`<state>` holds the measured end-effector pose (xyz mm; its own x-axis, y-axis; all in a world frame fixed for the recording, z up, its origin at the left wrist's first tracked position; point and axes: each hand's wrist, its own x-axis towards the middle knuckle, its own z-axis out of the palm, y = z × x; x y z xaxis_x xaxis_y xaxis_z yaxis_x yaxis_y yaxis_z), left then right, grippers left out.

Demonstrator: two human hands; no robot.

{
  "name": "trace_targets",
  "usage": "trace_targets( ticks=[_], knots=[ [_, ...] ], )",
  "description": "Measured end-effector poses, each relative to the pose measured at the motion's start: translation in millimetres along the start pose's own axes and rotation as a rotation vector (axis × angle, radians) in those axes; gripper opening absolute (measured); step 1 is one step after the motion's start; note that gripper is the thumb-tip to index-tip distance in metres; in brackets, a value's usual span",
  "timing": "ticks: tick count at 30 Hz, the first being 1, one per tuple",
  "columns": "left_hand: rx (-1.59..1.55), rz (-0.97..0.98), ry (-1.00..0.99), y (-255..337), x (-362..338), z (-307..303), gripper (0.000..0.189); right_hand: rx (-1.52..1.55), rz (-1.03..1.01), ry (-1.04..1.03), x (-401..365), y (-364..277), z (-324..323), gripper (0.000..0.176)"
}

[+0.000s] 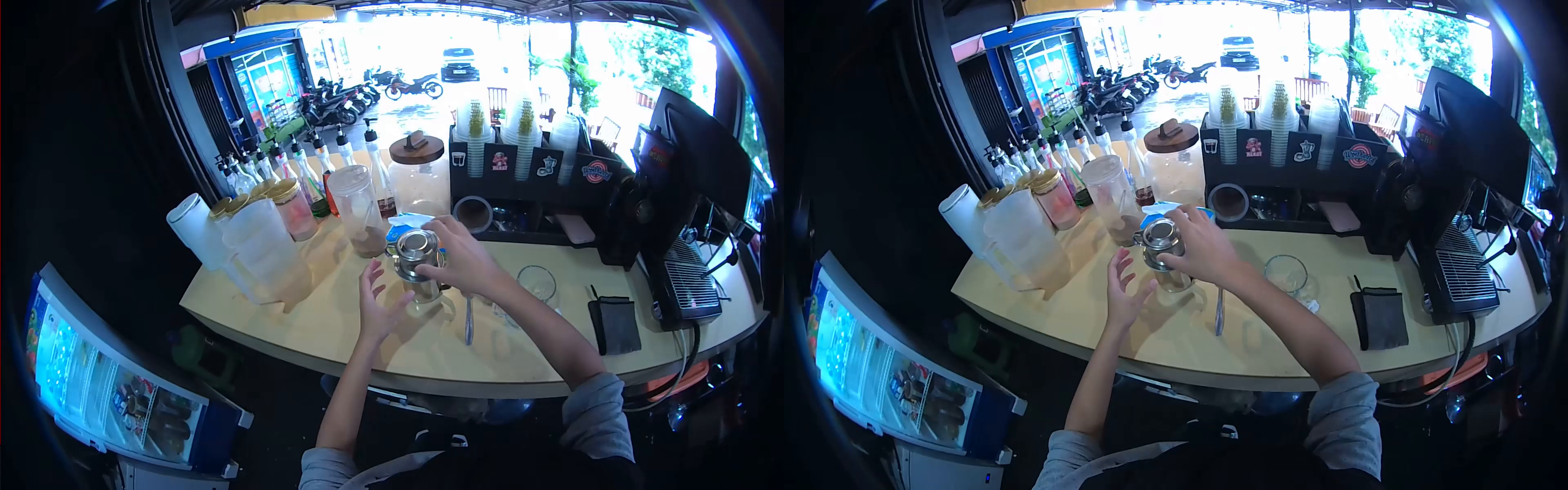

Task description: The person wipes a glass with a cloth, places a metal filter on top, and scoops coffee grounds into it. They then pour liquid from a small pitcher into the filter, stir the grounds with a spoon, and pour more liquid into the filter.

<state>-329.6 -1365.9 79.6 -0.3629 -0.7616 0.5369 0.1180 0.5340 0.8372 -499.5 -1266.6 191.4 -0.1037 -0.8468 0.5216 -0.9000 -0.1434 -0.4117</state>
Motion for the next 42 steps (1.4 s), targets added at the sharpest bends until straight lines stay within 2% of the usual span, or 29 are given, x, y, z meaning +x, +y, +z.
trace_targets(
  ticks=[2, 3, 6, 9, 10, 11, 13, 14, 15, 17, 23, 26, 27, 29, 30, 33, 35, 37, 40, 41, 42],
  knots=[
    [0.022, -0.044, -0.095, -12.3, 12.2, 2.5, 0.098, -0.027, 0.049, -0.113, 17.7, 4.3, 10.9, 0.087],
    [0.014, -0.045, -0.099, -16.3, 17.5, 4.1, 0.098, -0.035, 0.055, -0.114, 23.2, 5.9, 15.9, 0.087],
    [-0.126, -0.046, -0.293, -18.7, 37.3, 12.7, 0.099, -0.077, 0.072, -0.175, 34.8, 11.2, 29.2, 0.092],
    [-0.298, -0.103, -0.334, -30.8, 42.4, 24.9, 0.091, -0.015, 0.191, -0.243, 36.1, 10.2, 35.1, 0.093],
    [-0.462, -0.199, -0.298, -3.0, 38.4, 27.3, 0.084, 0.011, 0.199, -0.206, 35.6, 9.1, 36.3, 0.088],
    [-0.472, -0.204, -0.315, -8.4, 39.4, 29.3, 0.084, 0.003, 0.218, -0.201, 35.4, 9.4, 35.8, 0.088],
    [-0.358, -0.137, -0.275, -5.3, 40.2, 29.0, 0.081, 0.054, 0.208, -0.168, 33.6, 7.1, 32.1, 0.082],
    [-0.469, -0.222, -0.266, -0.1, 34.7, 29.9, 0.08, 0.066, 0.209, -0.144, 32.6, 5.9, 30.8, 0.076],
    [-0.473, -0.227, -0.273, -4.7, 34.5, 30.4, 0.08, 0.064, 0.217, -0.144, 32.5, 6.5, 29.6, 0.076],
    [-0.299, -0.098, -0.286, -19.0, 37.1, 29.4, 0.08, 0.087, 0.187, -0.168, 34.2, 6.3, 26.7, 0.075],
    [-0.216, -0.07, -0.298, -18.2, 38.8, 25.6, 0.08, 0.047, 0.151, -0.141, 34.1, 1.9, 24.7, 0.072],
    [-0.146, -0.014, -0.292, -40.4, 37.7, 25.0, 0.083, 0.03, 0.183, -0.143, 37.0, 1.4, 27.7, 0.073],
    [-0.143, -0.013, -0.286, -27.7, 36.3, 23.5, 0.083, 0.032, 0.177, -0.145, 37.8, -0.3, 26.8, 0.073],
    [-0.45, -0.214, -0.299, 9.6, 35.7, 22.5, 0.089, 0.067, 0.182, -0.111, 40.7, -3.2, 21.2, 0.073],
    [-0.451, -0.21, -0.297, 4.6, 36.5, 23.4, 0.089, 0.064, 0.179, -0.11, 41.9, -4.1, 18.4, 0.073],
    [-0.319, -0.127, -0.315, -31.0, 38.3, 23.6, 0.098, 0.105, 0.152, -0.082, 43.2, -2.4, 9.6, 0.072],
    [-0.199, -0.004, -0.276, -48.0, 35.2, 22.0, 0.105, 0.088, 0.071, -0.03, 41.3, 2.2, 3.4, 0.07],
    [-0.169, 0.021, -0.274, -42.9, 33.6, 16.3, 0.105, 0.073, 0.046, -0.011, 36.6, 0.9, -15.3, 0.07],
    [-0.13, 0.094, -0.127, -28.8, 35.7, 18.3, 0.093, 0.093, 0.084, -0.053, 22.9, -1.5, -54.8, 0.07],
    [-0.136, 0.099, -0.138, -22.3, 36.5, 22.2, 0.093, 0.087, 0.091, -0.044, 16.0, 0.5, -67.3, 0.07],
    [-0.099, 0.179, -0.074, -16.6, 37.9, 24.8, 0.089, 0.079, 0.104, -0.038, 8.5, 3.7, -78.7, 0.07]
  ],
)
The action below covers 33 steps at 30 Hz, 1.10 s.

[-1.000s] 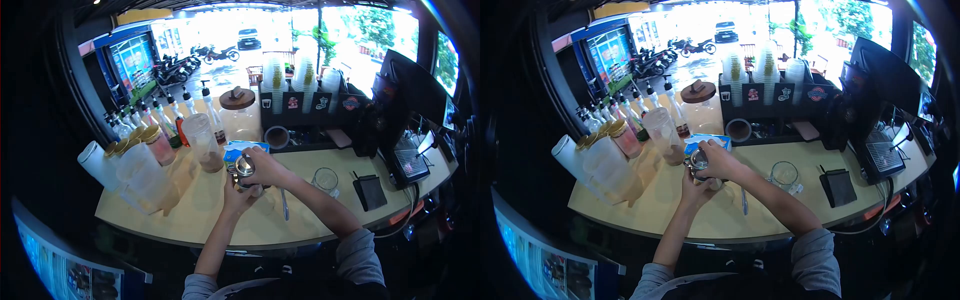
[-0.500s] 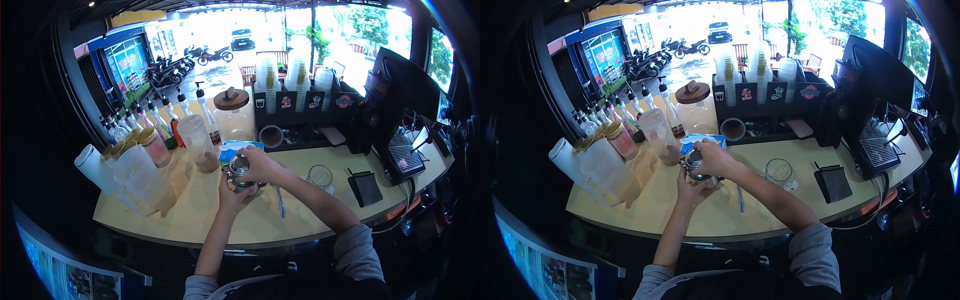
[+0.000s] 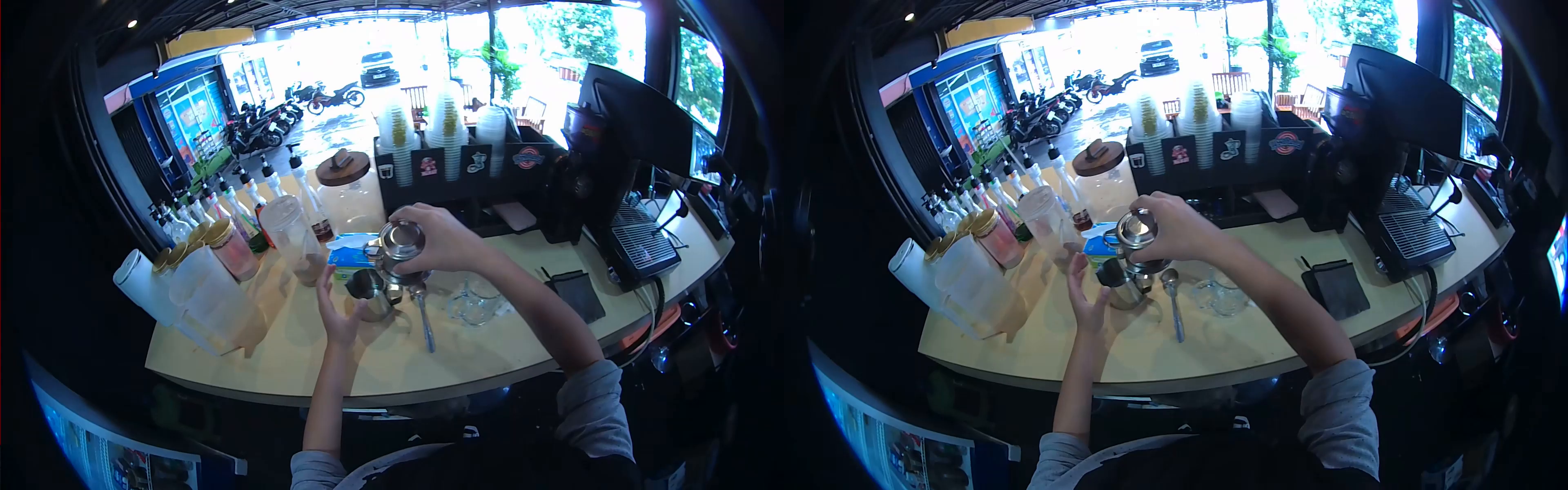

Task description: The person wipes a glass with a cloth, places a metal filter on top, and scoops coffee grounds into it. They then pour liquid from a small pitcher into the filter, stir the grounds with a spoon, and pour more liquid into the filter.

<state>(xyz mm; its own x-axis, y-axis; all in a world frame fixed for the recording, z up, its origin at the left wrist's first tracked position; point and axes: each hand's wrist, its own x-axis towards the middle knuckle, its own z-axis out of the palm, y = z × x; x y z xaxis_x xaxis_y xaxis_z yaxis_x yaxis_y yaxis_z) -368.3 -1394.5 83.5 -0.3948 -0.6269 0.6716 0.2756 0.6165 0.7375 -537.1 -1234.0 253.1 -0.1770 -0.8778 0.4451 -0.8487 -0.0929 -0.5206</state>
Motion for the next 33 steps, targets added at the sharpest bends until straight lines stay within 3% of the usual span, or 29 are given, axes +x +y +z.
trace_targets(
  ticks=[3, 6, 10, 12, 15, 25, 33],
  knots=[
    [0.146, 0.121, 0.099, 32.3, -1.8, 22.6, 0.074, -0.023, 0.022, -0.012, -25.3, 6.6, -36.1, 0.07],
    [0.14, 0.216, -0.068, 52.2, -9.1, 53.2, 0.058, -0.057, 0.02, -0.036, -49.4, 20.7, -59.8, 0.074],
    [0.054, 0.097, -0.293, 71.8, -22.2, 93.9, 0.07, -0.009, 0.039, -0.102, -72.9, 44.0, -72.0, 0.076],
    [-0.101, -0.056, -0.421, 69.5, -30.0, 110.6, 0.089, -0.013, 0.041, -0.113, -80.6, 50.2, -71.8, 0.076],
    [-0.086, -0.148, -0.53, 70.5, -36.8, 124.6, 0.103, -0.042, 0.022, -0.114, -88.8, 60.9, -67.6, 0.076],
    [0.052, -0.316, -0.574, 78.4, -29.7, 133.6, 0.089, 0.025, -0.015, -0.151, -94.5, 60.7, -65.4, 0.074],
    [0.045, -0.298, -0.571, 71.2, -24.6, 118.1, 0.087, 0.039, 0.033, -0.135, -92.4, 46.8, -51.4, 0.076]
  ],
)
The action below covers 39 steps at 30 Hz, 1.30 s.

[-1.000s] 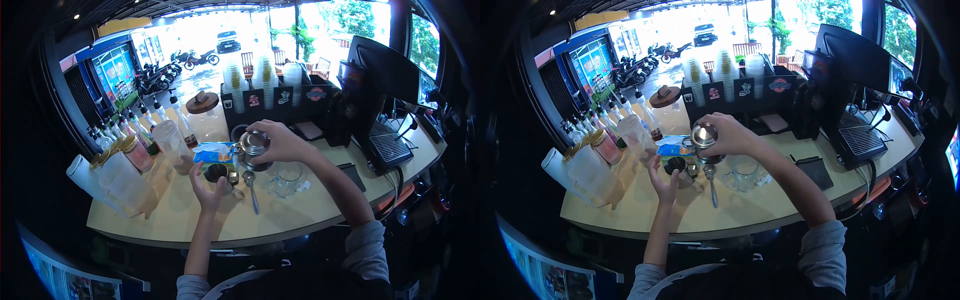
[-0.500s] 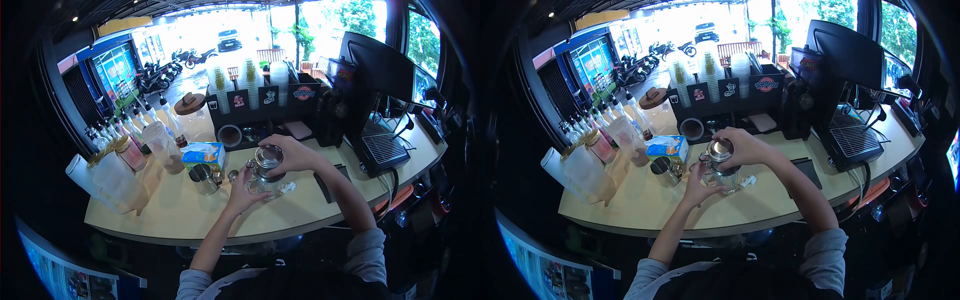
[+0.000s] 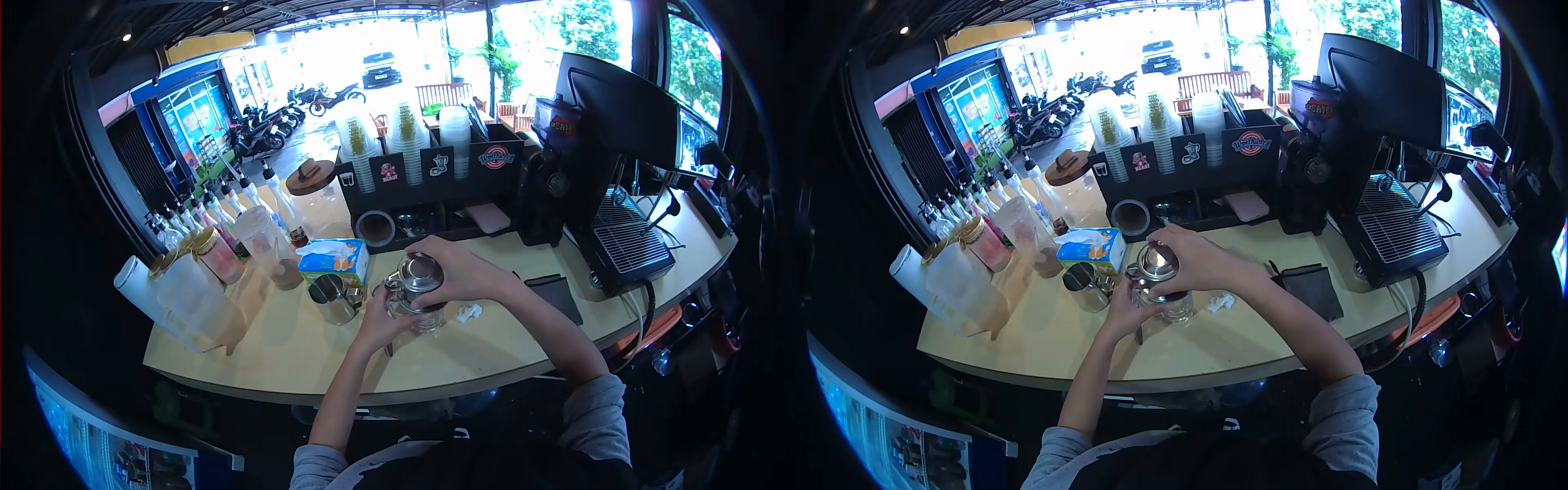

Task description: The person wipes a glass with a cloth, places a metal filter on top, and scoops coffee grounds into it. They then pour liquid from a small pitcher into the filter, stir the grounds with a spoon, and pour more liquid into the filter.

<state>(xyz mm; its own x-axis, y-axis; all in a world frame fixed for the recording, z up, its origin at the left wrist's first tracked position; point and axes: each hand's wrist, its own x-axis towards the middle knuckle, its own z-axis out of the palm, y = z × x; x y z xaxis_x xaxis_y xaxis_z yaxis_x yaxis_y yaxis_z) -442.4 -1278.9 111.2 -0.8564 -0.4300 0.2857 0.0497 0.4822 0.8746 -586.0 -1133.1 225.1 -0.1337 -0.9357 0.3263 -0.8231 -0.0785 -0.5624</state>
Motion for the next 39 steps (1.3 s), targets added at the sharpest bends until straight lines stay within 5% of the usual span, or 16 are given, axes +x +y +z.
trace_targets(
  ticks=[8, 14, 16, 19, 22, 26, 39],
  knots=[
    [-0.104, 0.039, 0.009, -5.9, -0.7, 2.6, 0.084, 0.2, 0.006, 0.073, 3.8, -1.2, -6.3, 0.078],
    [-0.018, -0.005, 0.009, -12.6, 1.5, 2.7, 0.089, 0.436, -0.035, 0.25, -7.6, 35.4, -33.4, 0.056],
    [-0.027, -0.012, 0.016, -17.4, 1.5, 4.2, 0.09, 0.828, 0.319, 0.245, -20.6, 60.9, -30.7, 0.052],
    [-0.065, -0.009, 0.001, -17.0, 1.8, 3.7, 0.091, 1.255, 0.529, 0.134, -36.3, 117.8, -9.4, 0.059],
    [-0.119, 0.002, 0.004, -19.2, 1.0, 5.5, 0.09, 1.257, 0.596, -0.046, -47.5, 162.5, 18.9, 0.062],
    [-0.092, 0.042, 0.001, -17.3, 0.9, 5.6, 0.089, 1.121, 0.807, 0.019, -45.9, 179.2, 44.1, 0.059],
    [-0.13, 0.057, 0.031, -20.7, -1.5, 8.7, 0.083, 0.24, 0.758, 0.061, -39.2, 163.0, 53.8, 0.048]
  ],
)
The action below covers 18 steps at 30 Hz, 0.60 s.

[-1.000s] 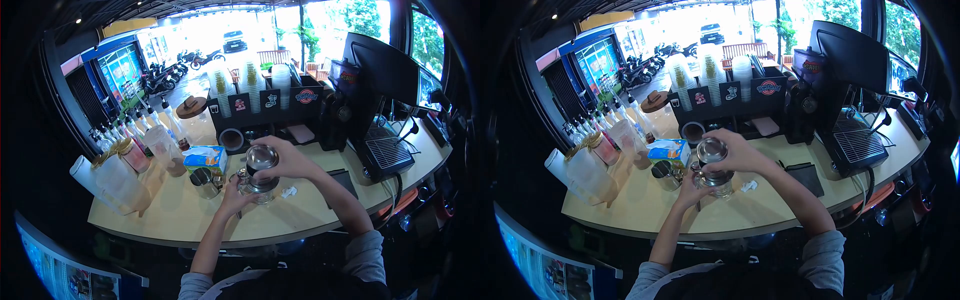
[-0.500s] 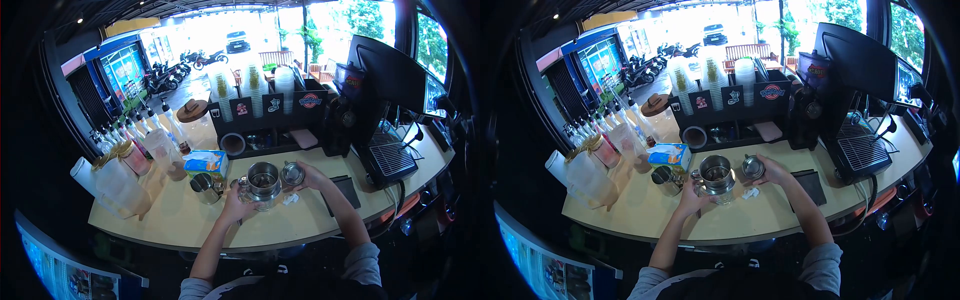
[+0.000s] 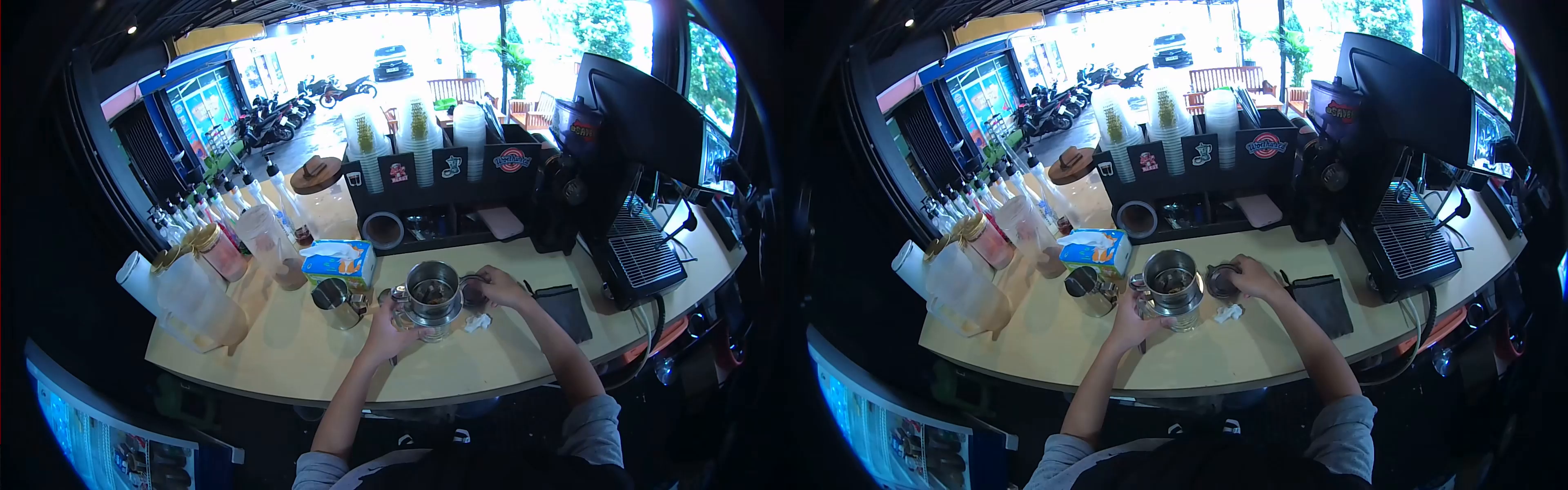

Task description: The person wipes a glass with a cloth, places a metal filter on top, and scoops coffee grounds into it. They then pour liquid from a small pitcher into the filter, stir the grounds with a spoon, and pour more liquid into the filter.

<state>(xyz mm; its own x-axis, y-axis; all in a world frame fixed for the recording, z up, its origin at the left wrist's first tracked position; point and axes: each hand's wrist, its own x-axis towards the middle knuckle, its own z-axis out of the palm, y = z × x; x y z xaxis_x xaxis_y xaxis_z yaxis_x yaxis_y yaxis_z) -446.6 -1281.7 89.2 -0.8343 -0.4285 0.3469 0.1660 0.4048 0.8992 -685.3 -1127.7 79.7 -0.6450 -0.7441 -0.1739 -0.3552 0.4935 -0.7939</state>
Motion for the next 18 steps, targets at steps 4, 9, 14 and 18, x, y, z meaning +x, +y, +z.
trace_targets(
  ticks=[4, 9, 14, 18],
  knots=[
    [-0.051, 0.028, 0.01, -10.2, -2.9, 3.7, 0.081, -0.33, -0.295, 0.126, 10.8, 17.8, 4.0, 0.043],
    [0.099, 0.231, 0.159, 12.8, -15.8, -26.9, 0.08, -0.126, -0.284, 0.183, -2.2, -15.1, -3.0, 0.043],
    [0.287, 0.122, 0.583, -6.2, -35.9, -101.1, 0.087, 0.192, -0.663, 0.464, -29.8, -87.7, -22.8, 0.022],
    [0.241, -0.036, 0.398, -52.4, -27.2, -125.2, 0.101, 0.263, -0.766, 0.458, -69.5, -146.4, -22.1, 0.013]
  ],
)
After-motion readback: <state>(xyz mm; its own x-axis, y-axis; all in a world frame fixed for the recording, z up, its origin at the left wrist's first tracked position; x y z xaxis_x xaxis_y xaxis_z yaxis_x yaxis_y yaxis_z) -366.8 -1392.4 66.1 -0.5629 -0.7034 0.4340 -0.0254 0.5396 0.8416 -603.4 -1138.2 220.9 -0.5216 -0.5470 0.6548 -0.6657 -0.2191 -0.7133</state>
